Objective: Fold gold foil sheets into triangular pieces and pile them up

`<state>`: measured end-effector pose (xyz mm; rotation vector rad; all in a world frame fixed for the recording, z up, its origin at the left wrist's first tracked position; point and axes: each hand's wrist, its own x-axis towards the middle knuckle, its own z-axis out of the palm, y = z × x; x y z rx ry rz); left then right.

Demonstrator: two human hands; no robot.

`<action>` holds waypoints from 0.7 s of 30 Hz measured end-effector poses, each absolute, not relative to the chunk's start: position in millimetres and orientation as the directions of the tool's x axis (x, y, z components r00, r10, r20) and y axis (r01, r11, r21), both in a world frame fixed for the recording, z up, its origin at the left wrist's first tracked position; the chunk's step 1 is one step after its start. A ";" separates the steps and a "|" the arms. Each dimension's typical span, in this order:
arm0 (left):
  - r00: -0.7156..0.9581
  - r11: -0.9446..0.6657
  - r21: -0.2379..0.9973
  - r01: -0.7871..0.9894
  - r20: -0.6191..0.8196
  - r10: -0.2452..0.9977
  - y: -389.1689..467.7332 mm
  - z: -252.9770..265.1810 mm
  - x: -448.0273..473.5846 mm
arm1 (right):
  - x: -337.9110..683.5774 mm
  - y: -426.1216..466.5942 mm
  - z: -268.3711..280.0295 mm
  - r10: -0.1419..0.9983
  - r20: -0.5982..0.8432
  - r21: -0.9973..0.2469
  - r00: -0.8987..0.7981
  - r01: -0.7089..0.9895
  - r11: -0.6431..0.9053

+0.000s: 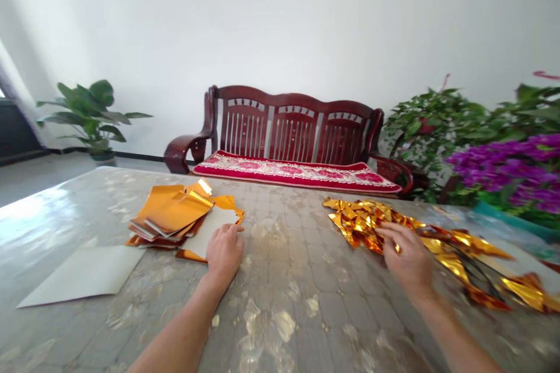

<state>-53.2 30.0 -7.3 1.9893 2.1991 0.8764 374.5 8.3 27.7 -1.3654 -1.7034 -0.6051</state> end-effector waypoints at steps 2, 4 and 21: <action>-0.195 0.032 0.432 0.901 0.339 0.920 29.3 -0.1 -56.2 | 338.7 14.5 25.3 0.593 0.799 -0.181 -0.099 0.901 0.394; -0.214 0.053 0.400 0.915 0.368 0.905 28.4 8.5 -62.6 | 302.8 21.3 17.9 0.694 0.704 -0.271 -0.151 0.847 0.458; -0.260 0.242 0.145 0.959 0.116 0.959 33.7 19.9 -89.9 | 220.9 37.8 -23.9 0.915 0.355 -0.527 -0.193 0.767 0.366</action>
